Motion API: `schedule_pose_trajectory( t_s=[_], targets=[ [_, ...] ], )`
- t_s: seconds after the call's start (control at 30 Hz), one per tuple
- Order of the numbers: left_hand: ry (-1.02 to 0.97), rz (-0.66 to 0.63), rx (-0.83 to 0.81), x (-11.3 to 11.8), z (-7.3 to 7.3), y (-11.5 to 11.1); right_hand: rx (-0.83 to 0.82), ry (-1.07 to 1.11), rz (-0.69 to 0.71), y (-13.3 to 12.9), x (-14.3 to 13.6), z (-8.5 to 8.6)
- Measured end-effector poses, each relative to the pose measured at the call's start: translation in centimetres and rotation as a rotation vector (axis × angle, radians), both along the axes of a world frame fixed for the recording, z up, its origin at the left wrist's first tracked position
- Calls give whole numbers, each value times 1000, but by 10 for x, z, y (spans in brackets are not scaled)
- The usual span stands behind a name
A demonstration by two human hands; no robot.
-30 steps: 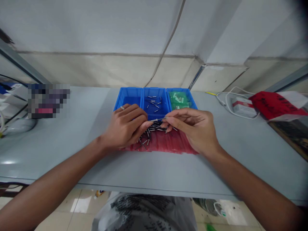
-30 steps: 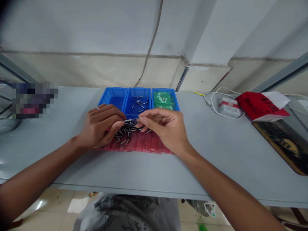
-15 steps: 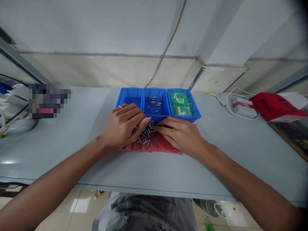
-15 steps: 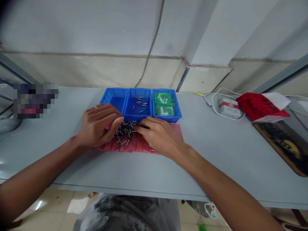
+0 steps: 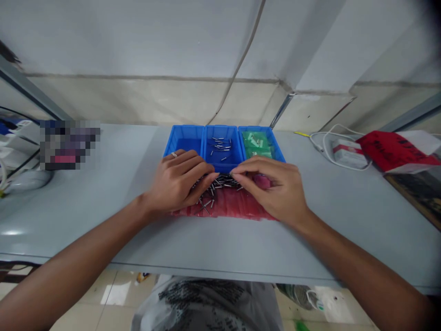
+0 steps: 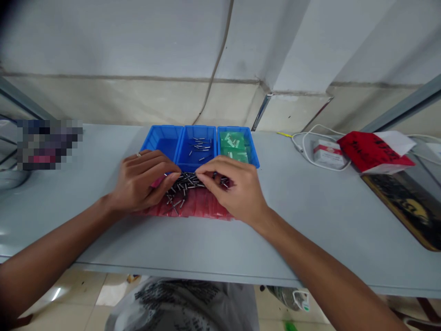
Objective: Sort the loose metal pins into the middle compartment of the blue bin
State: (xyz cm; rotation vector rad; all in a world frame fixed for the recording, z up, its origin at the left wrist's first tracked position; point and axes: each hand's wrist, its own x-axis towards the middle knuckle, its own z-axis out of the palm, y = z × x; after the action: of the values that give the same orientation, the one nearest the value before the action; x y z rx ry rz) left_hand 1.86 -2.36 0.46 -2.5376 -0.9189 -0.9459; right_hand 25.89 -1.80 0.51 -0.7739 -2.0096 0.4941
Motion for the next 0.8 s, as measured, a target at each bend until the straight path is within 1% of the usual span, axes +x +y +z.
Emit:
schedule_pose_trajectory(
  t_s=[0.1, 0.2, 0.3, 0.47, 0.6, 0.7, 0.8],
  targets=[
    [-20, -33, 26, 0, -1, 0, -258, 208, -33, -6, -3, 6],
    [-41, -71, 62, 0, -1, -1, -368, 272, -27, -8, -4, 7],
    [-44, -78, 54, -1, -1, -2, -403, 285, -9, -8, -4, 6],
    [-69, -68, 48, 0, -1, -1, -431, 298, -30, -8, -5, 7],
    [-63, -70, 62, 1, 2, 0, -454, 299, 37, -8, -4, 6],
    [-56, -61, 40, 1, 4, -2, -485, 280, 33, -4, -3, 1],
    [-113, -28, 34, 0, 4, -2, -546, 391, -4, 2, -2, -3]
  ],
)
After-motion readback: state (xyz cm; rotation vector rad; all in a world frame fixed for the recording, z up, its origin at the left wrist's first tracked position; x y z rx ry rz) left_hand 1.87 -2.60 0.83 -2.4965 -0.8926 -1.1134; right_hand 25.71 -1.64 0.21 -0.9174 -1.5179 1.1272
